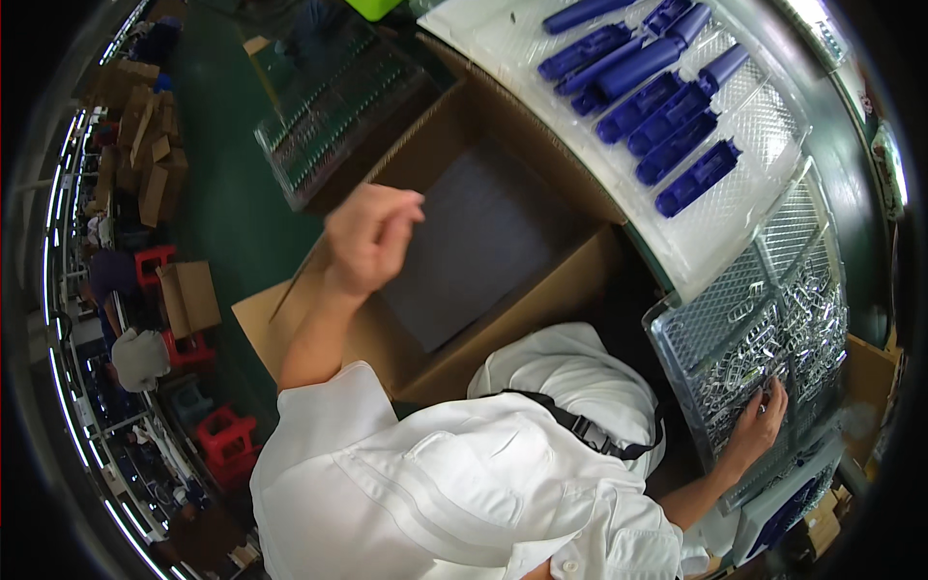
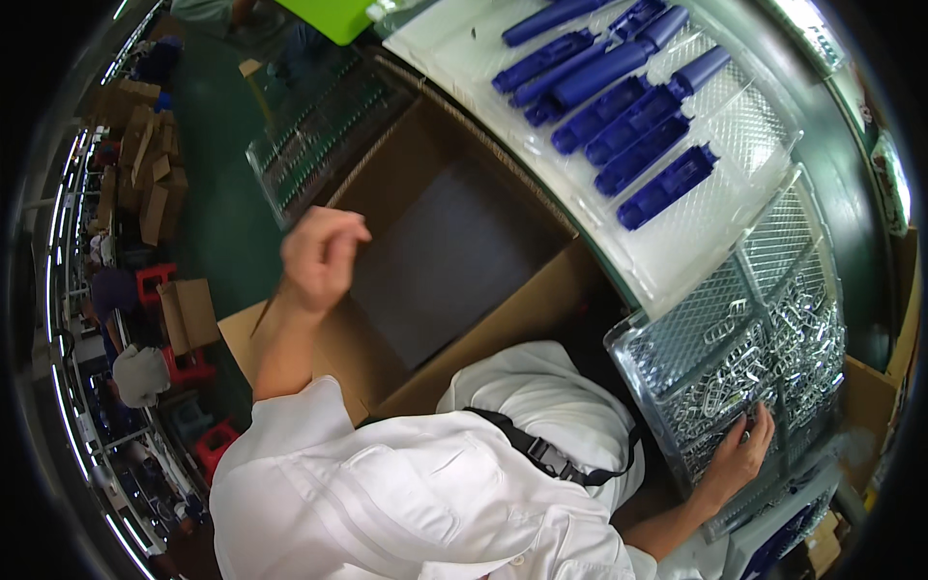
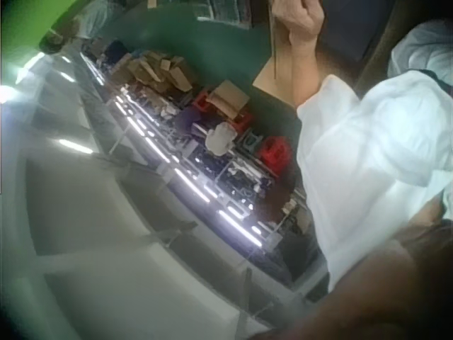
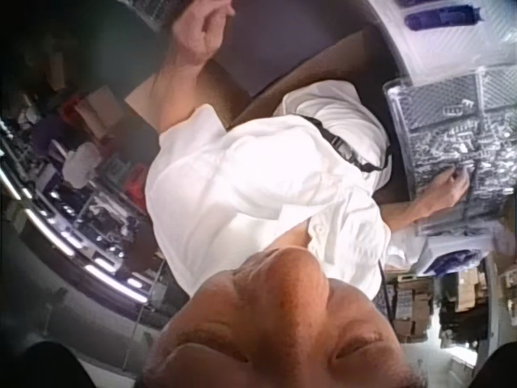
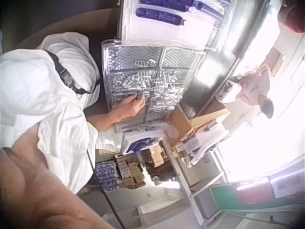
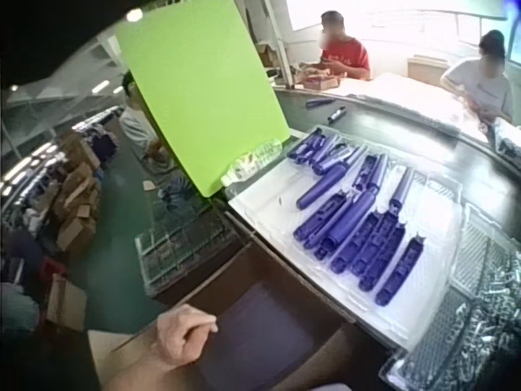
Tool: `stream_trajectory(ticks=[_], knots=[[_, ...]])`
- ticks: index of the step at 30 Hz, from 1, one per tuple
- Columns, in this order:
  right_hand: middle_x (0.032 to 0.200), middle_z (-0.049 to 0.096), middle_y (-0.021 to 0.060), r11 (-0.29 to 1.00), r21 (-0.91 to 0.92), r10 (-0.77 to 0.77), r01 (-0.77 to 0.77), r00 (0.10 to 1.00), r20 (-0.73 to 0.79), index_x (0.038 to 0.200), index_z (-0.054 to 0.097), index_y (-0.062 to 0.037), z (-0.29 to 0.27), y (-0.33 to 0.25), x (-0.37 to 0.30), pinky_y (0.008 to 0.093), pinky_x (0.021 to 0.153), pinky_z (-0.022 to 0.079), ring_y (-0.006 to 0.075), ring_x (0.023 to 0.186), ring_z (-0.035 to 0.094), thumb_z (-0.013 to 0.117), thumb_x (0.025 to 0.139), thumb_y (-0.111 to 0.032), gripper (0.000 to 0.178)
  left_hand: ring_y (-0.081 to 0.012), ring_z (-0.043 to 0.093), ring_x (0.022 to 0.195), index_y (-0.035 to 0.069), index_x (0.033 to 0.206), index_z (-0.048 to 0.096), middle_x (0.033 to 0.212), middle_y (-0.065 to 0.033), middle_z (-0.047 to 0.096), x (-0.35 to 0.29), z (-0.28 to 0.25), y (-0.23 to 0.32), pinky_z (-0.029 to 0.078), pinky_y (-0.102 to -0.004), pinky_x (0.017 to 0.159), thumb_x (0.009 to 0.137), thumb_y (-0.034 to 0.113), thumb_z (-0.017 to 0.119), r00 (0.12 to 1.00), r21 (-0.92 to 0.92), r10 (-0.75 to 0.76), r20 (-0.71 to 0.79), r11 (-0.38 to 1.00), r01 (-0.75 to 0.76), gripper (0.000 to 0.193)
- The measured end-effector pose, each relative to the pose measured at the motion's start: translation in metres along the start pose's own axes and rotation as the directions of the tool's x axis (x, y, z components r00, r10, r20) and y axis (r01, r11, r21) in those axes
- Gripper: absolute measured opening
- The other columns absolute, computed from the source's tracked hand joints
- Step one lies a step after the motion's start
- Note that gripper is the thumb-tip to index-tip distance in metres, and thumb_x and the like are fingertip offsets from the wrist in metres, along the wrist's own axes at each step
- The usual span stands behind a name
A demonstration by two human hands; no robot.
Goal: Manually assemble metal pins and components into blue plastic electronic housings.
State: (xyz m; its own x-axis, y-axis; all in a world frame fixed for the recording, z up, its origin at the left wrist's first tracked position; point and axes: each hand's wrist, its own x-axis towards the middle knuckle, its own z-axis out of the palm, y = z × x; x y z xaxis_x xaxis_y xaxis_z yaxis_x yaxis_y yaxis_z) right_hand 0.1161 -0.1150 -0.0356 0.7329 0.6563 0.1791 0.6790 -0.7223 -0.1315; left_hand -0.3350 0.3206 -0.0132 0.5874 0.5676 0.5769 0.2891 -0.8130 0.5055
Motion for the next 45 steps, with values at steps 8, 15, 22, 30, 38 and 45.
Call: stream_trajectory(ticks=[8,15,22,30,38,45], knots=[[0.122,0.07,0.0151,0.998,0.049,0.044,-0.051,0.989,0.138,0.142,0.063,-0.0035,-0.005,-0.007,0.014,0.0365,0.092,0.055,0.0276,0.107,0.07,0.061,0.104,-0.005,0.039,-0.0409,0.074,0.1,0.009,0.111,0.075,0.107,-0.0167,0.077,-0.39,0.154,-0.114,0.058,-0.0548,0.087,0.1,0.039,0.061,0.115,0.443,-0.523,0.845,0.803,0.399,0.035],[0.121,0.071,0.0151,0.997,0.062,0.032,-0.041,0.99,0.137,0.137,0.066,-0.0008,-0.013,0.026,-0.007,0.039,0.089,0.055,0.0271,0.104,0.071,0.063,0.106,-0.01,0.032,-0.0416,0.074,0.099,0.004,0.102,0.075,0.107,-0.0236,0.076,-0.41,0.179,-0.093,0.059,-0.0552,0.087,0.092,0.031,0.065,0.196,0.476,-0.569,0.799,0.797,0.372,0.031],[0.12,0.072,0.0163,0.999,-0.01,-0.044,0.046,0.981,0.191,0.14,0.064,-0.0008,-0.008,0.041,0.001,0.0378,0.087,0.055,0.0271,0.102,0.07,0.064,0.106,-0.015,0.037,-0.0432,0.071,0.105,0.001,0.108,0.074,0.109,-0.0269,0.073,-0.409,0.165,-0.109,0.056,-0.0546,0.094,0.091,0.025,0.063,0.296,0.342,-0.486,0.822,0.838,0.424,0.032],[0.126,0.073,0.0126,0.994,-0.028,0.099,-0.103,0.988,-0.122,0.14,0.065,-0.003,-0.05,-0.001,0.002,0.0344,0.08,0.055,0.0214,0.093,0.068,0.066,0.106,-0.019,0.037,-0.0159,0.061,0.103,0.006,0.116,0.07,0.106,-0.0041,0.068,-0.248,0.075,-0.136,0.047,-0.0311,0.094,0.097,0.021,0.063,0.318,-0.387,-0.94,0.126,0.248,0.888,0.025],[0.128,0.072,0.0142,0.742,0.662,-0.057,0.106,0.994,-0.095,0.133,0.069,-0.0053,-0.06,-0.114,-0.027,0.0313,0.068,0.059,0.017,0.083,0.072,0.083,0.081,0.004,0.054,-0.0309,0.072,0.104,0.007,0.113,0.058,0.113,-0.0189,0.069,-0.057,0.04,0.085,0.063,-0.0513,0.087,0.099,0.027,0.052,0.776,-0.888,-0.521,0.356,0.071,0.455,0.025],[0.139,0.064,0.0181,0.568,0.735,-0.525,0.37,0.851,-0.023,0.161,0.039,-0.0094,-0.059,-0.179,-0.045,0.0387,0.069,0.062,0.0353,0.091,0.074,0.091,0.076,-0.024,0.101,-0.0189,0.061,0.068,0.011,0.09,0.061,0.081,-0.0033,0.064,-0.006,0.149,0.169,0.05,-0.0283,0.069,0.094,0.014,0.061,0.737,-0.643,0.563,0.373,-0.416,0.643,0.005]])
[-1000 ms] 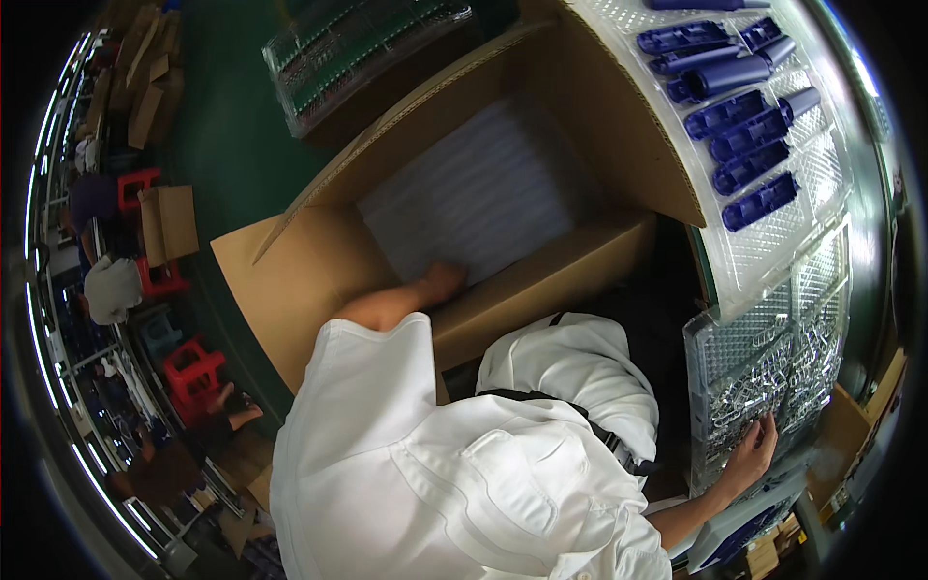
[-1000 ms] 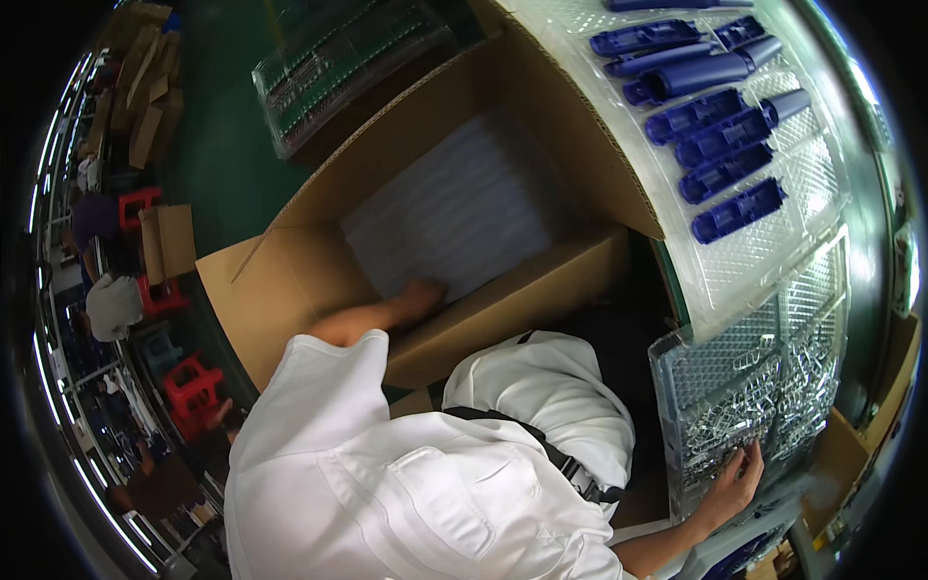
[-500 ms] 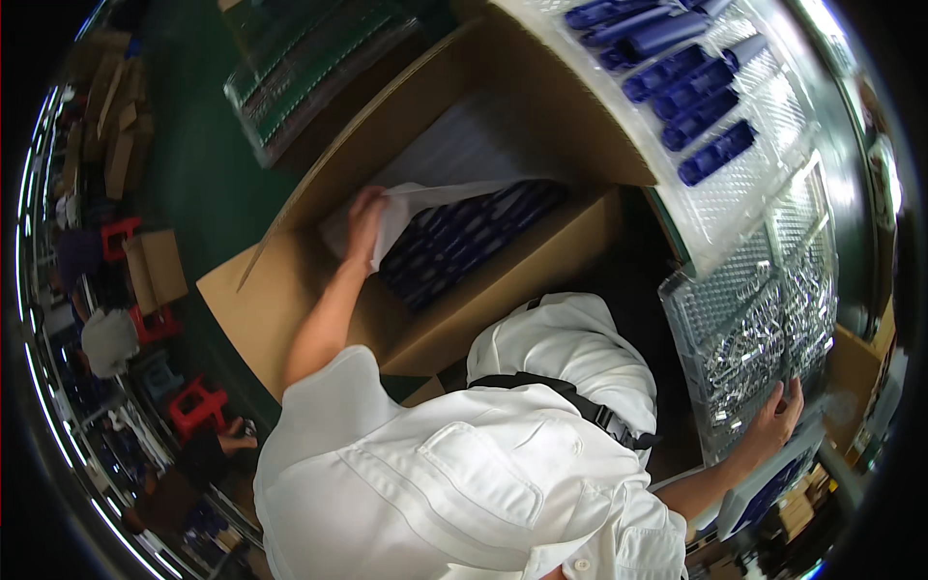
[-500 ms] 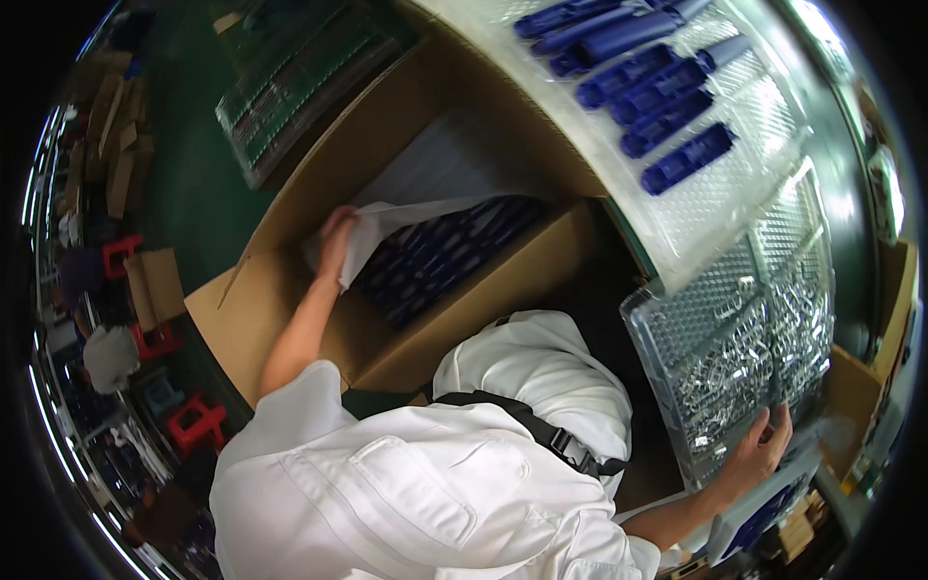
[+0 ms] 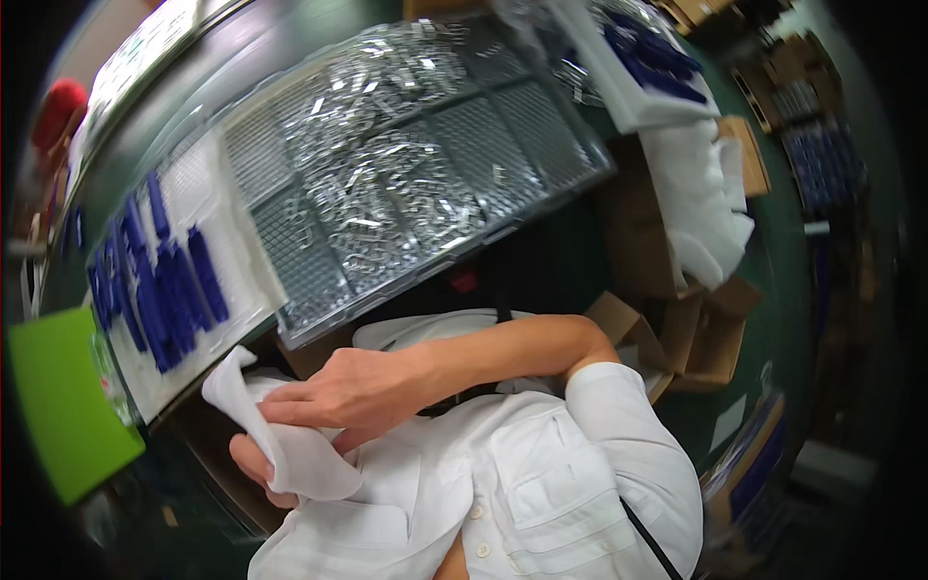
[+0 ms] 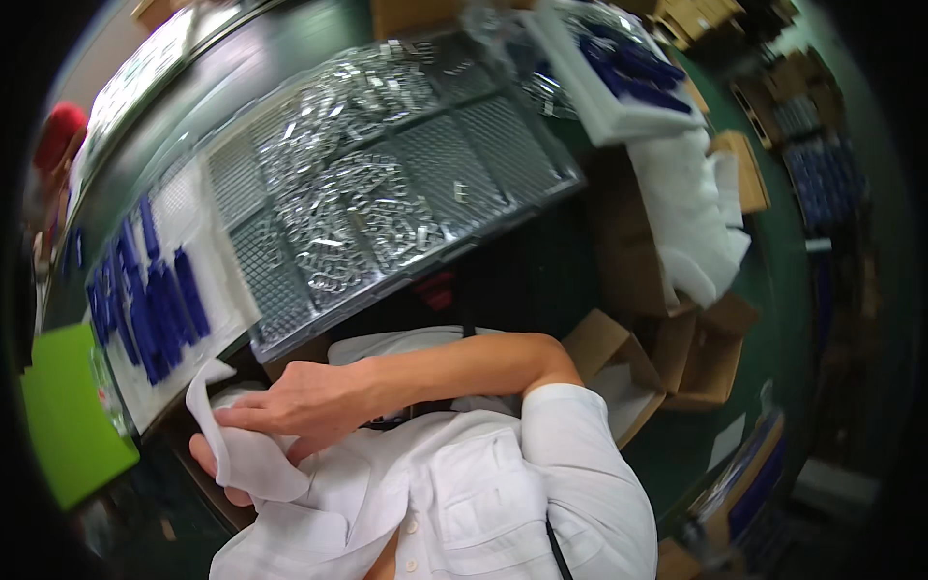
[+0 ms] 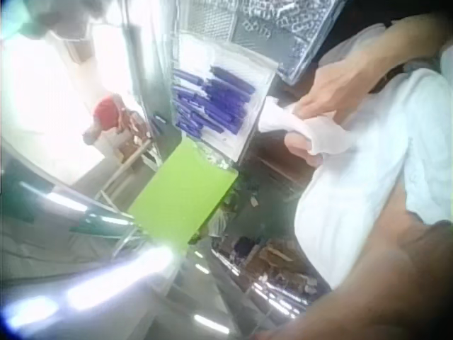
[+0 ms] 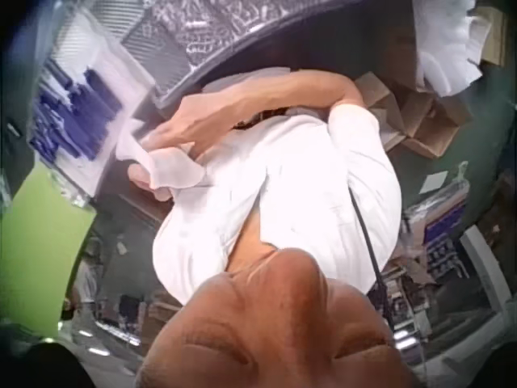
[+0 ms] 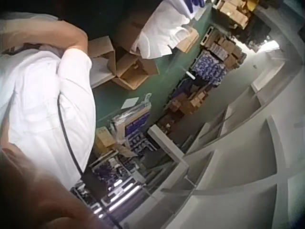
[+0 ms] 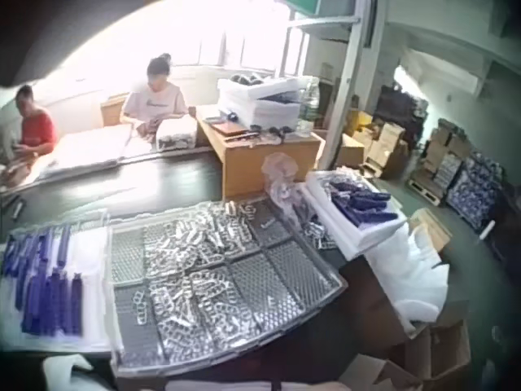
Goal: Manually assemble metal pins and components into blue plastic electronic housings.
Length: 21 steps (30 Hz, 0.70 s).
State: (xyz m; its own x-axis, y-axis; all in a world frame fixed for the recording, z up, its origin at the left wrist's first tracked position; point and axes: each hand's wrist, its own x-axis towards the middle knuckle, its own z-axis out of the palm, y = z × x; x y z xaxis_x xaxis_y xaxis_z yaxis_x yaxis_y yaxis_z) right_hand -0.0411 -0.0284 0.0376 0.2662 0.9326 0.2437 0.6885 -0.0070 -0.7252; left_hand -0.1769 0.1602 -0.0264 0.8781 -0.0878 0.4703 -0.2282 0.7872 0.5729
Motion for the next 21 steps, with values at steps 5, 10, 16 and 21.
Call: stream_trajectory(ticks=[5,10,16,21], knots=[[0.099,0.071,0.0055,0.971,-0.006,-0.201,0.237,0.808,-0.553,0.135,0.057,-0.0087,-0.004,-0.003,-0.063,0.0374,0.059,0.056,0.0269,0.082,0.074,0.088,0.072,-0.015,0.07,-0.0219,0.063,0.077,0.014,0.096,0.068,0.082,-0.0045,0.065,0.088,0.025,-0.054,0.055,-0.0358,0.07,0.092,0.017,0.066,0.79,0.154,0.314,0.527,0.879,-0.452,0.006],[0.086,0.067,0.0048,0.996,-0.088,-0.089,0.026,0.516,-0.852,0.093,0.067,-0.0085,-0.022,-0.023,-0.146,0.0348,0.054,0.056,0.0249,0.071,0.072,0.082,0.074,-0.004,0.024,-0.0251,0.062,0.094,0.024,0.12,0.068,0.097,-0.0042,0.064,0.148,0.098,-0.082,0.06,-0.0468,0.077,0.095,0.028,0.068,0.433,0.275,0.243,0.868,0.491,-0.827,0.025],[0.12,0.073,0.0173,0.88,0.383,0.262,-0.282,-0.385,-0.885,0.133,0.066,-0.0006,0.018,-0.034,-0.377,0.0434,0.097,0.059,0.0322,0.105,0.073,0.067,0.101,-0.015,0.035,-0.0202,0.066,0.085,0.021,0.123,0.066,0.102,-0.0012,0.066,0.147,0.126,-0.115,0.06,-0.0441,0.086,0.104,0.041,0.065,0.668,0.458,0.285,0.687,0.543,-0.704,0.027],[0.124,0.072,0.0216,0.865,0.052,-0.471,-0.499,-0.843,-0.26,0.134,0.06,0.0077,-0.026,-0.103,-0.557,0.0358,0.093,0.06,0.0277,0.102,0.076,0.07,0.099,-0.003,0.038,-0.0252,0.073,0.07,0.002,0.104,0.07,0.093,-0.0146,0.077,0.158,0.139,-0.151,0.062,-0.037,0.065,0.087,0.007,0.071,0.669,0.611,-0.273,0.691,0.716,-0.339,0.018]])
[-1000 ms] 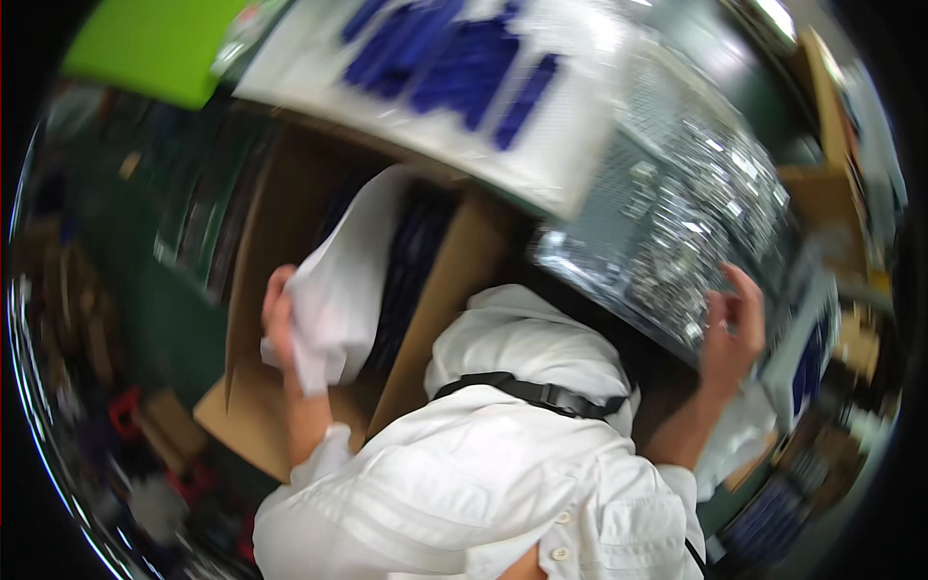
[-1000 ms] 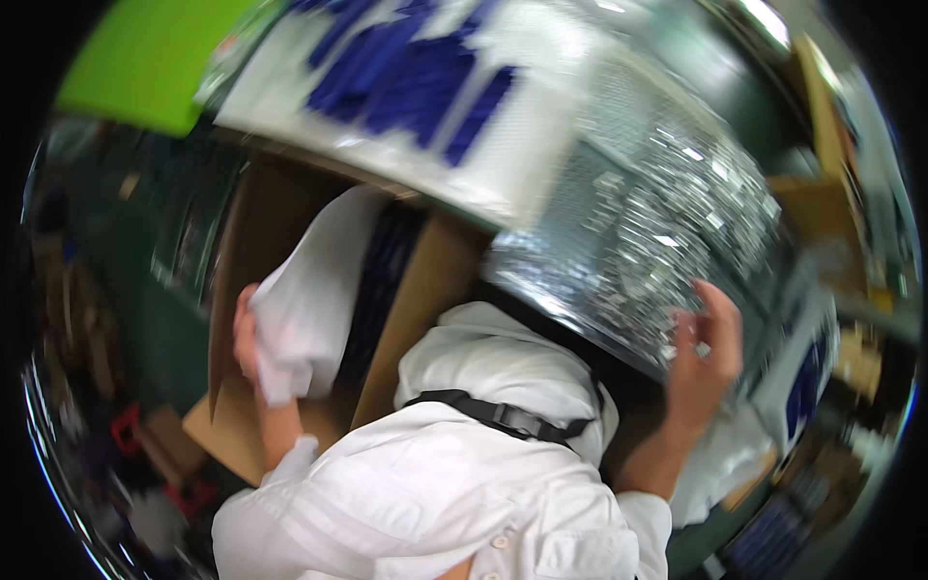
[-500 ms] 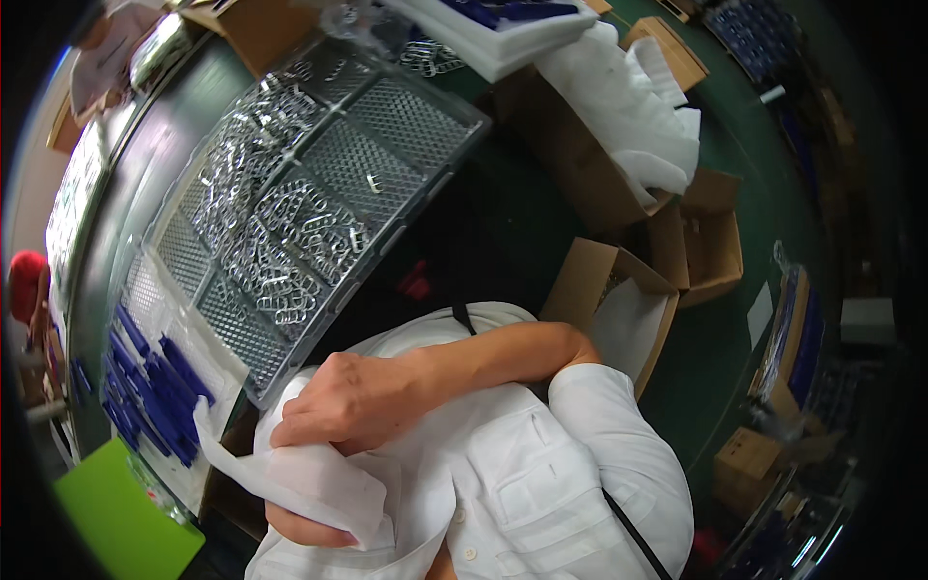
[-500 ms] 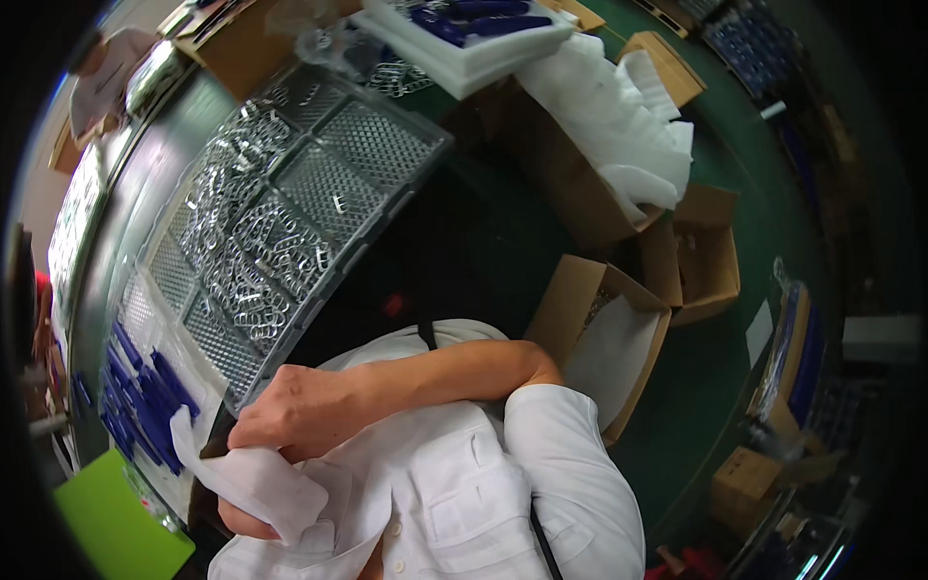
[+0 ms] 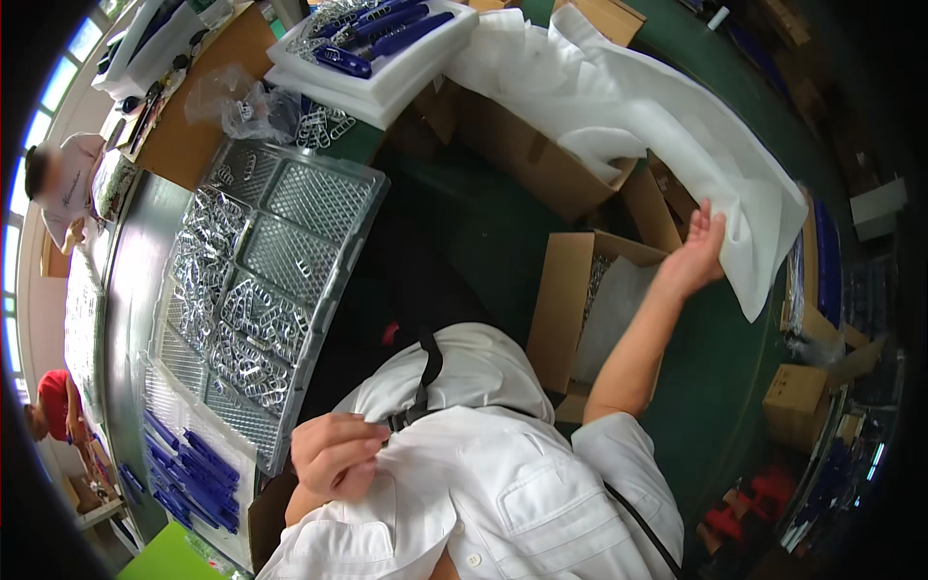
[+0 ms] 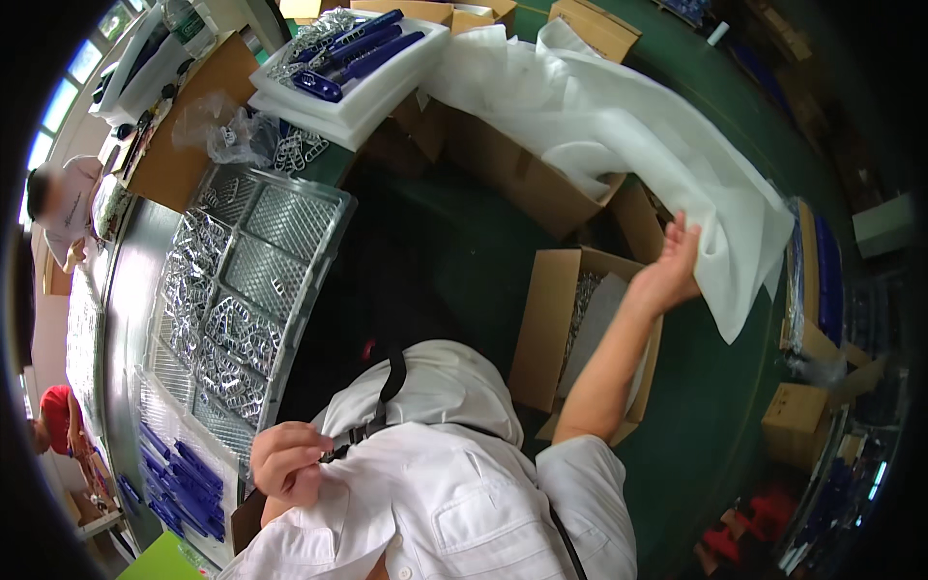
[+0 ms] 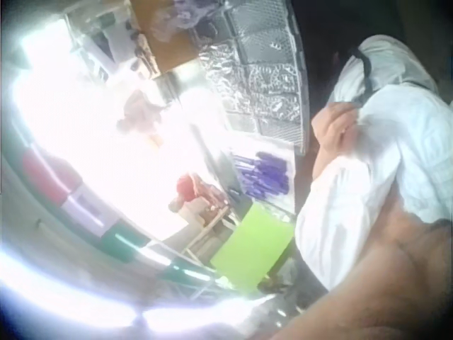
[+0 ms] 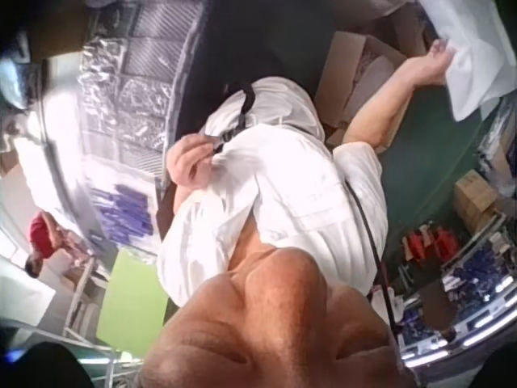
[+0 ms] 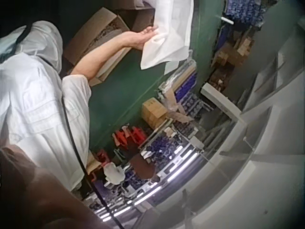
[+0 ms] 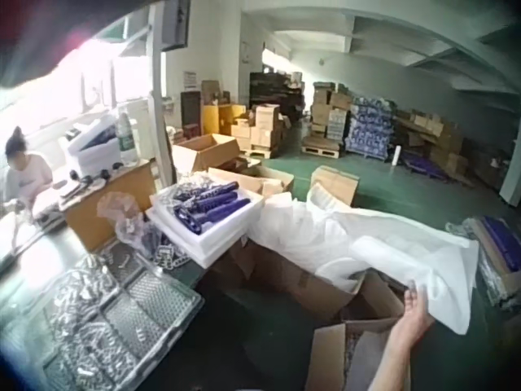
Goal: Manually assemble metal pins and components into blue plastic electronic housings.
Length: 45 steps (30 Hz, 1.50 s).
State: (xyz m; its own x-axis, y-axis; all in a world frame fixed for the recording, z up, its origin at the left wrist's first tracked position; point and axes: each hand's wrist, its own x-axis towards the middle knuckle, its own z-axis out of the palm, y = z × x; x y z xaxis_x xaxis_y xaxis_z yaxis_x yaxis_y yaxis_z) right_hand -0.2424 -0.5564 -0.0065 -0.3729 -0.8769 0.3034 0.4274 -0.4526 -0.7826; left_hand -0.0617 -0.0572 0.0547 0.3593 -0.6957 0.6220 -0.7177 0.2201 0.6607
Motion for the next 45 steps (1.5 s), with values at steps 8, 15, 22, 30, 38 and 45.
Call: stream_trajectory(ticks=[8,15,22,30,38,45], knots=[[0.138,0.07,0.0165,0.71,-0.52,-0.265,0.475,0.864,0.428,0.136,0.065,0.0047,-0.013,0.24,0.113,0.0409,0.102,0.053,0.0364,0.123,0.068,0.072,0.099,-0.011,0.041,-0.0227,0.072,0.086,-0.005,0.098,0.072,0.093,-0.0145,0.074,-0.066,0.036,-0.051,0.054,-0.0302,0.08,0.092,-0.009,0.062,0.452,-0.178,-0.892,-0.018,0.448,0.876,0.012],[0.126,0.071,0.0273,0.144,-0.853,0.393,0.502,0.762,0.514,0.14,0.064,-0.0034,-0.053,0.419,0.139,0.0547,0.101,0.051,0.0502,0.119,0.064,0.06,0.1,-0.018,0.042,-0.0289,0.071,0.083,-0.002,0.101,0.072,0.095,-0.0162,0.073,-0.122,0.044,-0.086,0.054,-0.0345,0.076,0.095,-0.005,0.064,0.394,0.3,-0.913,-0.106,0.349,0.888,0.01],[0.159,0.05,0.0243,-0.077,-0.661,0.75,0.746,0.48,0.455,0.154,0.053,-0.0088,-0.098,0.542,0.15,0.0473,0.126,0.03,0.0401,0.151,0.041,0.047,0.101,-0.046,0.065,-0.0355,0.071,0.085,-0.002,0.103,0.072,0.095,-0.0188,0.073,-0.109,0.055,-0.098,0.054,-0.0385,0.076,0.097,0.005,0.065,0.166,0.394,-0.977,-0.137,0.1,0.914,0.011],[0.099,0.071,0.0106,-0.181,-0.969,0.983,-0.165,-0.042,-0.177,0.104,0.072,-0.0046,-0.124,0.628,0.206,0.0367,0.089,0.047,0.0227,0.093,0.061,0.052,0.093,-0.04,0.042,-0.0267,0.072,0.075,0.001,0.104,0.076,0.084,-0.016,0.075,-0.112,0.062,-0.135,0.055,-0.037,0.069,0.096,0.008,0.067,-0.067,0.367,-0.989,-0.133,-0.112,0.923,0.015],[0.133,0.071,0.0256,-0.357,-0.858,0.755,0.369,0.655,-0.032,0.128,0.072,0.0029,-0.082,0.599,0.136,0.0509,0.108,0.045,0.0471,0.127,0.061,0.05,0.098,-0.065,0.077,-0.0204,0.074,0.076,0.0,0.107,0.076,0.083,-0.0141,0.076,-0.088,0.063,-0.13,0.056,-0.0341,0.071,0.098,0.01,0.066,-0.123,0.402,-0.974,-0.189,-0.191,0.895,0.016],[0.137,0.067,0.0276,-0.251,-0.843,0.766,0.476,0.63,0.127,0.137,0.069,-0.0056,-0.052,0.53,0.085,0.0566,0.108,0.046,0.048,0.131,0.06,0.047,0.099,-0.072,0.08,-0.0201,0.073,0.077,0.002,0.111,0.075,0.084,-0.0132,0.076,-0.119,0.058,-0.109,0.056,-0.0337,0.071,0.1,0.011,0.065,-0.072,0.296,-0.97,-0.231,-0.14,0.945,0.017]])
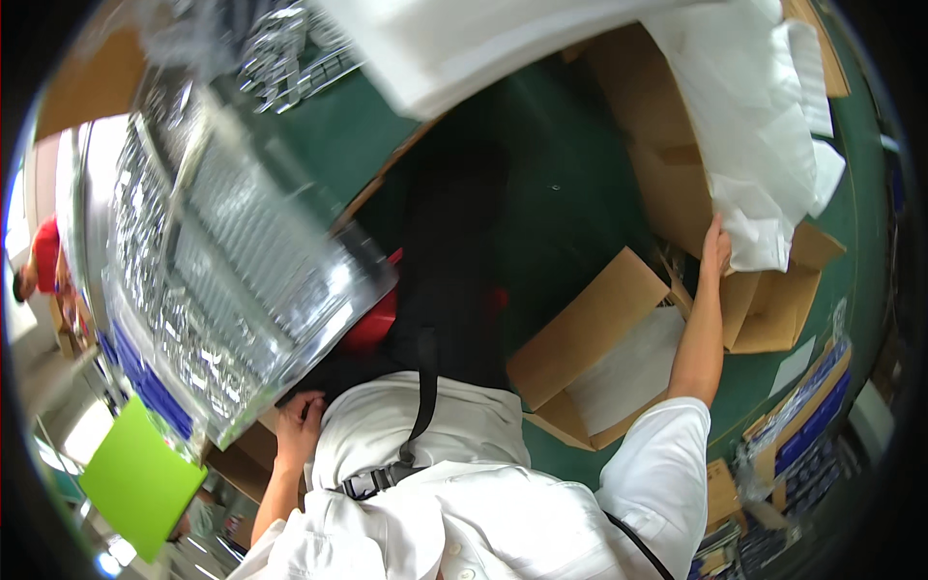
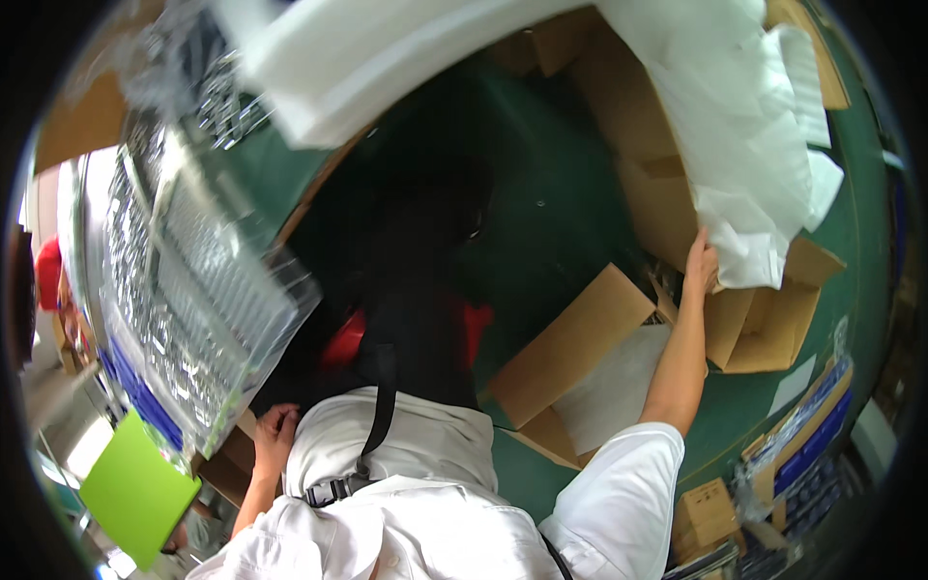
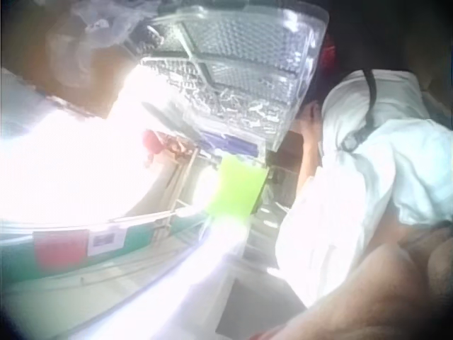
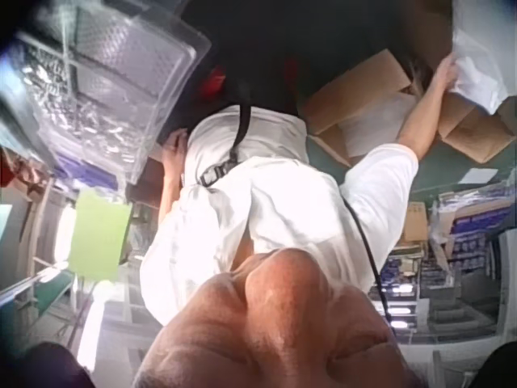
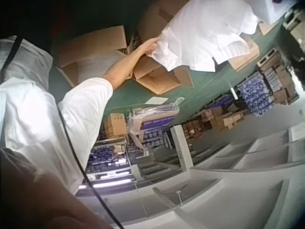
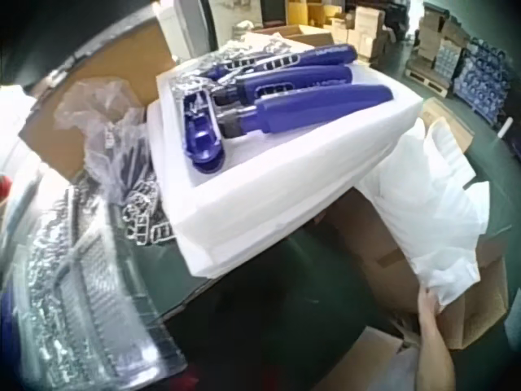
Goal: Manually assemble metal pins and components into blue plastic electronic housings.
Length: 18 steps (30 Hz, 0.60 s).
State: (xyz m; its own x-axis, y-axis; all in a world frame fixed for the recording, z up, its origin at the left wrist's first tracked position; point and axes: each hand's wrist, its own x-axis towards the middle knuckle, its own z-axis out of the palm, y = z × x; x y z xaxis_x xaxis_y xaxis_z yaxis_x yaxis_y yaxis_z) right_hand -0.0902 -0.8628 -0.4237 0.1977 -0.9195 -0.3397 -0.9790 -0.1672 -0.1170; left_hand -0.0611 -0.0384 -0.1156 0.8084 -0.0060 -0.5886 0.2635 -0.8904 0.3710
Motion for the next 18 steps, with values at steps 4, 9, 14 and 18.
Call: stream_trajectory(ticks=[4,9,14,18], knots=[[0.124,0.073,0.0249,0.897,-0.259,-0.403,0.358,0.904,-0.144,0.129,0.07,-0.0124,0.016,0.046,-0.009,0.0584,0.098,0.051,0.0476,0.12,0.065,0.061,0.1,-0.054,0.051,-0.0217,0.074,0.078,0.001,0.111,0.075,0.085,-0.013,0.077,-0.006,0.002,-0.017,0.056,-0.0339,0.072,0.099,0.009,0.066,1.0,-0.098,-0.011,-0.027,0.995,0.008,0.017],[0.11,0.076,0.0204,0.764,-0.47,-0.505,0.441,0.863,-0.011,0.11,0.07,-0.0095,0.025,0.061,-0.001,0.0596,0.087,0.054,0.0465,0.104,0.07,0.065,0.099,-0.036,0.029,-0.0187,0.075,0.079,-0.002,0.11,0.075,0.089,-0.0127,0.077,-0.024,0.001,-0.031,0.057,-0.031,0.07,0.1,0.003,0.065,0.992,-0.184,0.033,-0.121,0.981,-0.056,0.015],[0.108,0.076,0.0184,0.634,-0.679,-0.571,0.37,0.816,-0.088,0.105,0.071,-0.007,0.01,0.131,0.019,0.0597,0.084,0.055,0.0444,0.103,0.071,0.067,0.099,-0.04,0.033,-0.0135,0.07,0.073,-0.001,0.111,0.074,0.089,-0.0098,0.076,-0.029,0.017,-0.079,0.054,-0.027,0.067,0.102,0.003,0.064,0.987,-0.384,-0.026,-0.161,0.922,-0.039,0.015],[0.117,0.074,0.0192,0.681,-0.658,-0.372,0.322,0.926,0.068,0.11,0.07,-0.0059,0.012,0.113,-0.028,0.0595,0.084,0.056,0.0447,0.107,0.07,0.067,0.101,-0.044,0.039,-0.0089,0.063,0.074,-0.001,0.116,0.073,0.092,-0.0063,0.074,-0.043,0.013,-0.089,0.051,-0.0258,0.066,0.103,0.003,0.064,0.934,-0.447,-0.039,-0.356,0.885,-0.134,0.016]])
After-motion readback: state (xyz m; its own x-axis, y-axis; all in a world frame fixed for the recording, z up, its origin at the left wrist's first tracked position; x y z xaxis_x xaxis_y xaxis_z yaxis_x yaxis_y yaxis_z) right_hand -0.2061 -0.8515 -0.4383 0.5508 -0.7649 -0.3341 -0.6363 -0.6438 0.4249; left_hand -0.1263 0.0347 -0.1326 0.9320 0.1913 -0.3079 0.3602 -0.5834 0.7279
